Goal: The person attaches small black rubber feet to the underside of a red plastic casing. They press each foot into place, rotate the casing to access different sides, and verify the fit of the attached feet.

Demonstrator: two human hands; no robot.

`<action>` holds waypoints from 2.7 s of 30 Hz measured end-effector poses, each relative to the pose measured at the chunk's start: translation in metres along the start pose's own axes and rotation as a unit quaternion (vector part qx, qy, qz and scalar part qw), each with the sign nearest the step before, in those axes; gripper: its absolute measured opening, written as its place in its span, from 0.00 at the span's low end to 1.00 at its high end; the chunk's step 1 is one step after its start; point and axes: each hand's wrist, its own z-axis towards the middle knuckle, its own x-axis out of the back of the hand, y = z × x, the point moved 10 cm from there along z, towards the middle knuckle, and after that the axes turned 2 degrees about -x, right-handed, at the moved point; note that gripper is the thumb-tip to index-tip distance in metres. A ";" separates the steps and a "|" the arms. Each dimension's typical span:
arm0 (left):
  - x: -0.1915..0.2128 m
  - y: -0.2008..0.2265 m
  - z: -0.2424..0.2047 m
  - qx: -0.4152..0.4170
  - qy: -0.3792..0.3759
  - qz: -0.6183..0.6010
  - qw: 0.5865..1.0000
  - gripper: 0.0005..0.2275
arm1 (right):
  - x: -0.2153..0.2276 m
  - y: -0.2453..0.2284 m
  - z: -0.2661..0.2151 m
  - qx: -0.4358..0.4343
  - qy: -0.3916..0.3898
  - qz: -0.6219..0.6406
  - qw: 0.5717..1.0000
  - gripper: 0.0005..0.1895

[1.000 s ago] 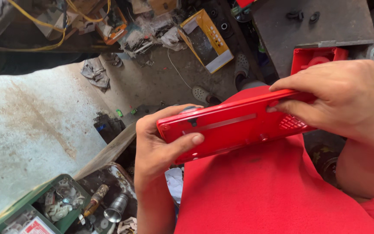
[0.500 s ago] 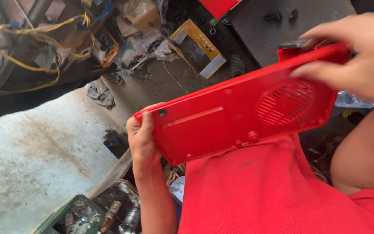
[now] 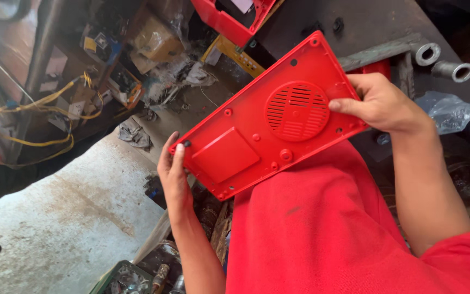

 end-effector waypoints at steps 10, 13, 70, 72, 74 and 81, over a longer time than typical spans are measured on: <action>-0.036 -0.077 0.010 0.092 -0.020 -0.163 0.982 0.16 | 0.013 -0.006 0.047 -0.070 -0.051 -0.037 0.996 0.18; 0.009 -0.088 0.012 0.070 0.007 -0.156 0.985 0.16 | 0.013 0.012 0.044 -0.152 -0.132 -0.170 0.965 0.19; 0.037 0.013 -0.037 -0.115 0.061 -0.547 0.827 0.24 | -0.100 -0.122 0.069 0.111 -0.021 -0.056 0.992 0.06; 0.023 0.012 -0.027 -0.080 0.042 -0.576 0.813 0.25 | -0.149 -0.102 0.066 0.074 -0.093 0.017 0.993 0.07; 0.020 0.014 -0.022 -0.072 0.042 -0.570 0.817 0.25 | -0.199 -0.091 0.052 0.079 -0.192 0.162 0.965 0.07; 0.018 0.025 -0.014 -0.086 0.038 -0.554 0.827 0.20 | -0.268 -0.069 0.037 0.029 -0.166 0.042 0.985 0.18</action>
